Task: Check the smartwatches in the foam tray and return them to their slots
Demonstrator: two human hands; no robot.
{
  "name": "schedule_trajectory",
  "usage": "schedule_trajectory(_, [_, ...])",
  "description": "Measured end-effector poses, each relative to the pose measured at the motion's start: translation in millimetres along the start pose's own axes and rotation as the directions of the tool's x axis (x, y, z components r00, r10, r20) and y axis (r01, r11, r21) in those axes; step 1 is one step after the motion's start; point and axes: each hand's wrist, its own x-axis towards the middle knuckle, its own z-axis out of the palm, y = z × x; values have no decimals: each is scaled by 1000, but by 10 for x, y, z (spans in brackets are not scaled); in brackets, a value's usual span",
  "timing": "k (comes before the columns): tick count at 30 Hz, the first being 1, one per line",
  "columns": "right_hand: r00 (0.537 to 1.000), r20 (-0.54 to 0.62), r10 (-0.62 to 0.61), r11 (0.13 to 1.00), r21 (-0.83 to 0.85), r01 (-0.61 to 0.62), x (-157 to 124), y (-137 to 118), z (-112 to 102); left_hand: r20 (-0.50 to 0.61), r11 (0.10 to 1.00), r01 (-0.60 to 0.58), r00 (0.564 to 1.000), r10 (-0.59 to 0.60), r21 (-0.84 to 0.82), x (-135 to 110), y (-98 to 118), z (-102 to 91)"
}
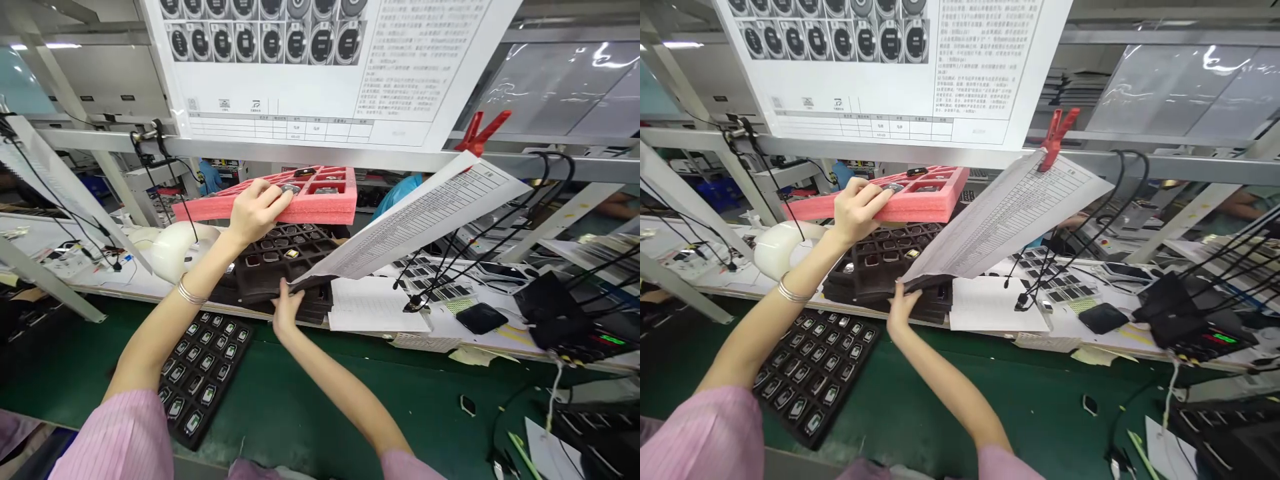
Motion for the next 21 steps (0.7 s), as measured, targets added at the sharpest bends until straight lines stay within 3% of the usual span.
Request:
schedule_trajectory(3, [990,12,140,989,41,-140,-227,283,218,-24,999,-43,999,43,4,-25,18,-28])
schedule_trajectory(6, [974,26,225,970,86,-226,-235,318,225,-39,997,-71,997,70,-9,-62,30,-68])
schedule_trajectory(10, [960,20,279,952,124,-280,-60,159,49,-52,996,-84,995,83,-17,-99,41,-110])
schedule_trajectory(13, [965,9,261,958,118,-260,-108,109,-26,-73,995,-97,993,96,-8,-99,41,-118])
schedule_trajectory(17, [982,22,186,979,83,-187,-536,115,-159,-119,995,-96,988,95,-2,-91,17,-106])
schedule_trajectory(21, [987,-16,158,986,-44,-159,-1033,-59,-672,-73,998,-28,997,24,-62,-118,-15,-80])
